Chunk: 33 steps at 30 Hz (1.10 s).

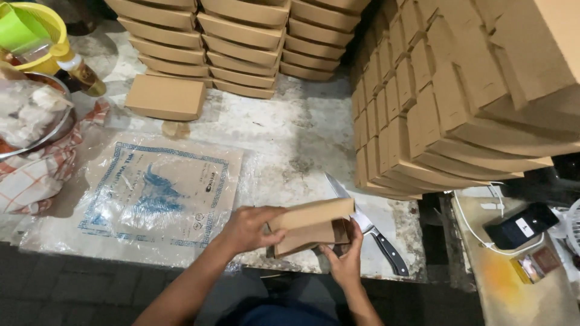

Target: Assembling cardboard boxes and inserting paper liners for food packaging.

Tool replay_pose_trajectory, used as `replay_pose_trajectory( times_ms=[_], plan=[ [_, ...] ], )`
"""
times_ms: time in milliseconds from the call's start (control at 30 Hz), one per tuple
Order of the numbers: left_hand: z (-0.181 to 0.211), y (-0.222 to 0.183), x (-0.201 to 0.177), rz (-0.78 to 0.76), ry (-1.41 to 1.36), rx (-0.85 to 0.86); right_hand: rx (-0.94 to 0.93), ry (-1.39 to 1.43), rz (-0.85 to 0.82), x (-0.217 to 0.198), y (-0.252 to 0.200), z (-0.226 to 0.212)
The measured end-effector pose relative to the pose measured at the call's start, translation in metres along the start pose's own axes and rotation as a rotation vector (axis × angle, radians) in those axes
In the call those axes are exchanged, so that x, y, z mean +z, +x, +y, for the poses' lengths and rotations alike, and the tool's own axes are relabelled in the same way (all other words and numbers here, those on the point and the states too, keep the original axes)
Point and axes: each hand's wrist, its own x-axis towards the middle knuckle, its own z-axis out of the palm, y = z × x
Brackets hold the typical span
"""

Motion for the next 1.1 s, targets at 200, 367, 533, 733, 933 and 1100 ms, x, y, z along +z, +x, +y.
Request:
replay_pose_trajectory(
  times_ms=[200, 367, 533, 733, 933, 1100],
  plan=[
    [-0.026, 0.039, -0.023, 0.298, -0.616, -0.968, -0.28, -0.104, -0.21, 0.001, -0.007, 0.0],
    [-0.041, 0.044, 0.005, 0.472, -1.116, -1.52, -0.536, -0.028, -0.12, -0.002, -0.015, 0.038],
    [-0.037, 0.045, -0.025, 0.501, -0.923, -1.552, -0.592, -0.121, -0.157, -0.002, -0.009, 0.017],
    [-0.048, -0.018, -0.025, 0.63, -0.639, -1.036, -0.278, -0.043, -0.055, 0.027, 0.036, -0.017],
    [0.0, -0.077, -0.009, 0.067, 0.405, -0.64, -0.21, -0.153, -0.114, 0.077, 0.108, -0.037],
    [0.013, -0.081, -0.023, -0.179, 0.417, -0.89, -0.205, -0.401, -0.177, 0.103, 0.111, -0.096]
  ],
)
